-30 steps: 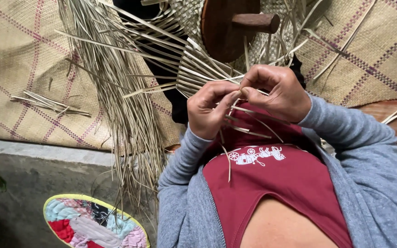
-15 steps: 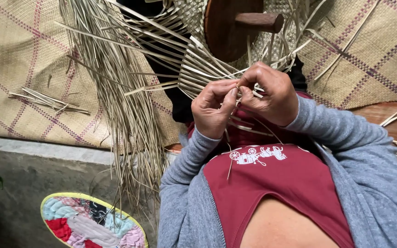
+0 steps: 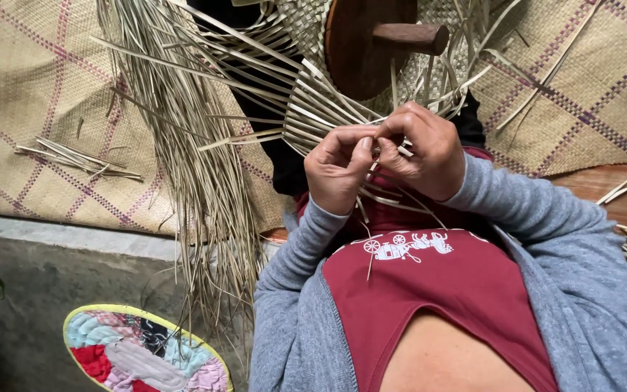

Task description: Weaving a hat from dried straw strands while sitting on a floor mat.

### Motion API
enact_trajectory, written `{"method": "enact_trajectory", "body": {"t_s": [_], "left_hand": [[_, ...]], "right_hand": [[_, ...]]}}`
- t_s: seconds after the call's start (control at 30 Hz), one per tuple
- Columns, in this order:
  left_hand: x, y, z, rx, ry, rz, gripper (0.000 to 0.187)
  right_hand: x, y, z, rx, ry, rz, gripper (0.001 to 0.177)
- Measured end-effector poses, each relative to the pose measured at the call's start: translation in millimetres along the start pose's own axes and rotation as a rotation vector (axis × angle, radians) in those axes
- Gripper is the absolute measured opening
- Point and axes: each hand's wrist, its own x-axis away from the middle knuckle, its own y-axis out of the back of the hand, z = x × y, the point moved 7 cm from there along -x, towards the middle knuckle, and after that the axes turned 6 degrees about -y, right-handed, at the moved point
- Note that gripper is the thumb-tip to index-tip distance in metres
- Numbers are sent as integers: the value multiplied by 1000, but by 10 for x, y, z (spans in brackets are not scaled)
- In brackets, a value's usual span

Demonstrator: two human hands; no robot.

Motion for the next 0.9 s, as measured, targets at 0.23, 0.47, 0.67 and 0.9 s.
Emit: {"method": "enact_trajectory", "body": {"t_s": [0.23,0.47,0.67,0.9], "left_hand": [[34,54,155,162,188,-63,15],[41,46,131,63,135,-21,11],[32,145,50,212,185,-57,15],[-26,226,-176,223,293,14,13]], "right_hand": [[-50,67,-121,-321,-257,89,9],[-35,144,-35,-183,-139,-4,8],[70,498,-422,-126,-198,-36,7],[176,1476,-881,381,-120,-284,21]]}}
